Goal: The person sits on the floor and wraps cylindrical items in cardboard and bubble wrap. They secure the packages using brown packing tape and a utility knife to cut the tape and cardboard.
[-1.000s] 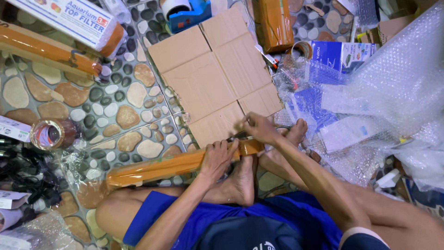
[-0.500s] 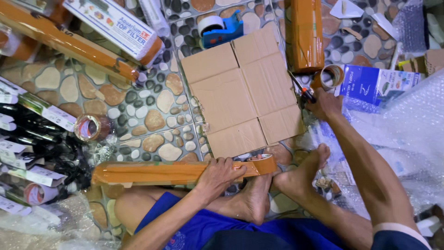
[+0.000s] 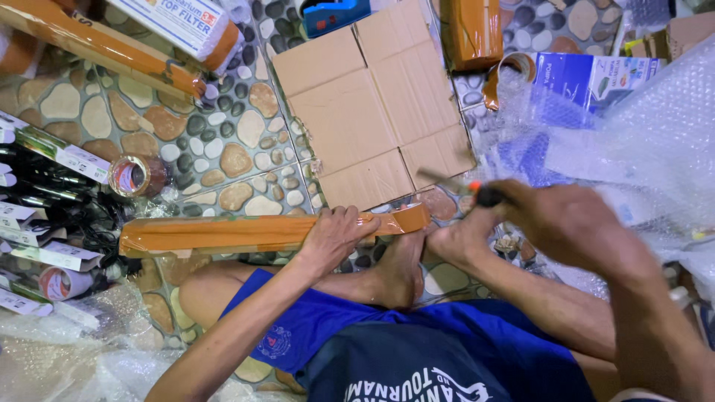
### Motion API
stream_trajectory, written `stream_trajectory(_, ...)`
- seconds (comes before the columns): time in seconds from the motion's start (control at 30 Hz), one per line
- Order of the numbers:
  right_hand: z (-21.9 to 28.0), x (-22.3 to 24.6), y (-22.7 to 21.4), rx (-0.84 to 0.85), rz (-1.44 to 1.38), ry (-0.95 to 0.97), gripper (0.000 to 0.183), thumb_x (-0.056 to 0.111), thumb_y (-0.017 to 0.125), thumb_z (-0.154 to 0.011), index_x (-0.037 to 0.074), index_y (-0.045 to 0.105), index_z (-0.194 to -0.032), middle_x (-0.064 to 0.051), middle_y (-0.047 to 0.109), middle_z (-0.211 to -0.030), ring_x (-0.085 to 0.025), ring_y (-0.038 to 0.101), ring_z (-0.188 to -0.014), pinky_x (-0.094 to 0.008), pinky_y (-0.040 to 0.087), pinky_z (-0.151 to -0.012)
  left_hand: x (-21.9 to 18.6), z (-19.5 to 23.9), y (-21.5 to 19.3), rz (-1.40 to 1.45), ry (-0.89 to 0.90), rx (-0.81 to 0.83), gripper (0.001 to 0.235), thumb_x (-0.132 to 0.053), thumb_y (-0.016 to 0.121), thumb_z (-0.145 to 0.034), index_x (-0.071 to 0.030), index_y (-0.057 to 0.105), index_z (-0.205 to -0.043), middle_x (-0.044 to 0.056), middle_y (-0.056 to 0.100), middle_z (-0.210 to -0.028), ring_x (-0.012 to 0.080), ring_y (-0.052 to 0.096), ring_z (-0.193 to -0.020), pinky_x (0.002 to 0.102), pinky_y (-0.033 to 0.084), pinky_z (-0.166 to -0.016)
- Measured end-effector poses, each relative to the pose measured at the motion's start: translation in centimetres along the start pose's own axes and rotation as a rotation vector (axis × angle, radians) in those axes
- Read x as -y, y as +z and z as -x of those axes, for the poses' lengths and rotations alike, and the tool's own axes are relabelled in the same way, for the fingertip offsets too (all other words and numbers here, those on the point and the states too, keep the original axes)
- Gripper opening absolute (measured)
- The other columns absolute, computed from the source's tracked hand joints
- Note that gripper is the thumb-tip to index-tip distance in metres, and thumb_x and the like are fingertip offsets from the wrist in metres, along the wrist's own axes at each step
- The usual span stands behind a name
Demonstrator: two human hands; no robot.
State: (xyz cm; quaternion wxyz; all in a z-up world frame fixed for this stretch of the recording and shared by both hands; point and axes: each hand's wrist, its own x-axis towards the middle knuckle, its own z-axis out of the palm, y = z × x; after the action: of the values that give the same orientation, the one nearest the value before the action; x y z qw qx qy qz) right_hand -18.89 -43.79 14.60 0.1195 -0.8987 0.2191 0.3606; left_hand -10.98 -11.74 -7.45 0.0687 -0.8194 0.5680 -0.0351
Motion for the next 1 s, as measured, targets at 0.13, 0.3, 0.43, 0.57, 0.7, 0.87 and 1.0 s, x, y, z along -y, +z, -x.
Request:
stream_trajectory(0.13, -10.7, 1.2, 15.4, -0.262, -0.141, 0.129, 0.056, 0.041, 0.039, -0.106, 0.028, 0.022, -0.158, -0.012, 0.025, -0.137, -0.034, 0.034, -0.117, -0.048, 0.033, -0.098, 0.9, 0.7, -1.8, -0.020, -0.061, -0.081, 0.049, -0.017, 0.063, -0.089, -0.031, 0.049, -0.133, 0.004, 0.054, -0.083, 0.0254, 0.058, -0.065, 0.039, 0.042, -0.053)
stream_trajectory(0.3, -10.6, 9.5, 20.1, 0.115, -0.073, -0.473, 0.043, 0.049, 0.050, -0.100, 0.031, 0.060, -0.137, -0.020, 0.076, -0.105, -0.046, 0.073, -0.096, -0.056, 0.054, -0.077, 10.6, 5.4, -16.1, 0.253, -0.417, 0.002, 0.074, -0.033, 0.090, -0.074, -0.029, 0.052, -0.138, 0.018, 0.062, -0.117, 0.0314, 0.069, -0.077, 0.040, 0.062, -0.053)
stream_trajectory(0.43, -13.1, 9.7, 16.3, -0.245, -0.238, -0.359, 0.040, 0.039, 0.053, -0.102, 0.029, 0.051, -0.141, -0.023, 0.076, -0.098, -0.050, 0.070, -0.094, -0.061, 0.049, -0.076, 12.8, 8.1, -26.1, 0.293, -0.460, 0.027, 0.065, -0.045, 0.088, -0.075, -0.033, 0.059, -0.132, 0.009, 0.055, -0.130, 0.0351, 0.072, -0.080, 0.053, 0.064, -0.055)
stream_trajectory(0.57, -15.0, 8.9, 17.0, -0.574, -0.159, -0.678, 0.067, 0.058, 0.063, -0.096, 0.019, 0.054, -0.149, -0.017, 0.063, -0.140, -0.039, 0.059, -0.127, -0.054, 0.047, -0.099, 13.4, 7.9, -33.1, 0.598, -0.240, -0.380, 0.059, -0.034, 0.095, -0.072, -0.027, 0.070, -0.126, 0.013, 0.060, -0.137, 0.0273, 0.073, -0.113, 0.039, 0.066, -0.082)
stream_trajectory(0.7, -6.2, 12.8, 14.5, 0.018, -0.644, -0.866, 0.110, 0.059, 0.080, -0.079, 0.014, 0.028, -0.164, -0.014, 0.029, -0.173, -0.029, 0.032, -0.158, -0.046, 0.026, -0.125, 16.3, 5.6, -30.9, 1.043, -0.344, -0.723, 0.056, -0.015, 0.086, -0.084, -0.023, 0.054, -0.131, 0.016, 0.052, -0.147, 0.0329, 0.061, -0.146, 0.034, 0.076, -0.105)
stream_trajectory(0.87, -2.7, 15.6, 14.7, -0.083, -0.707, -0.251, 0.092, 0.045, 0.092, -0.061, 0.028, 0.053, -0.142, 0.005, 0.076, -0.122, -0.013, 0.072, -0.115, -0.031, 0.054, -0.099, 21.9, 0.4, -17.0, 1.893, -0.747, -1.246, 0.042, -0.014, 0.083, -0.079, -0.026, 0.062, -0.113, 0.014, 0.062, -0.142, 0.0245, 0.060, -0.104, 0.038, 0.064, -0.077)
stream_trajectory(1.0, -5.5, 16.3, 13.0, -0.059, -0.743, -0.212, 0.093, 0.049, 0.089, -0.064, 0.026, 0.055, -0.147, 0.006, 0.079, -0.123, -0.009, 0.073, -0.111, -0.027, 0.055, -0.095, 17.3, 0.4, -8.2, 1.501, -0.972, -0.917, 0.091, -0.036, 0.075, -0.084, -0.017, 0.022, -0.156, 0.015, 0.047, -0.149, 0.0256, 0.056, -0.127, 0.038, 0.060, -0.108)
